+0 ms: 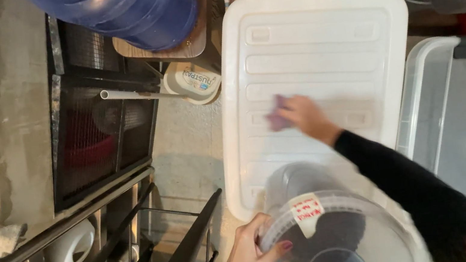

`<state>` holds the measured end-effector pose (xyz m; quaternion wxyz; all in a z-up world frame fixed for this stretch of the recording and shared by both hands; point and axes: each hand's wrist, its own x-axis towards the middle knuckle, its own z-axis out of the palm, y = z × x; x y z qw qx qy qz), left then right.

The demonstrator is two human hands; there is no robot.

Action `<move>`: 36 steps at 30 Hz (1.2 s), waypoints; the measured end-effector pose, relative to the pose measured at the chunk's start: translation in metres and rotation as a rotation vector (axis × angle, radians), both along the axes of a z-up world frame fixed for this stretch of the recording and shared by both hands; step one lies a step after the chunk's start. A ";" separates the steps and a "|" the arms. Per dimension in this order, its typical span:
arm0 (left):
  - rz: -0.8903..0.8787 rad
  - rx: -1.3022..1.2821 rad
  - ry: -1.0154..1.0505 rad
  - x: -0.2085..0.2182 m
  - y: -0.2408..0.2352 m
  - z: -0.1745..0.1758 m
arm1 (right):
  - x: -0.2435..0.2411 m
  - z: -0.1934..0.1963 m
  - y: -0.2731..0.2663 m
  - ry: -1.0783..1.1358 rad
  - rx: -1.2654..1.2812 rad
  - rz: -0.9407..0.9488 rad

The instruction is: Cleaning and wiping down plastic storage containers and lids with a cloth

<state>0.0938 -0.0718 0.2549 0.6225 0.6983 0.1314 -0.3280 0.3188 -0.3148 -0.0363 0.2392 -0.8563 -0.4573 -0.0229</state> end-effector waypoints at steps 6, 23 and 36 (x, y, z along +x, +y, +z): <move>0.107 0.042 0.062 0.013 0.026 -0.007 | -0.041 0.028 -0.173 0.555 -0.225 -0.779; 0.390 0.409 -0.046 0.082 0.066 -0.196 | 0.132 -0.102 0.119 -0.284 0.014 0.167; 0.787 0.212 -0.009 0.124 0.060 -0.244 | 0.046 -0.044 0.136 -0.262 -0.165 0.264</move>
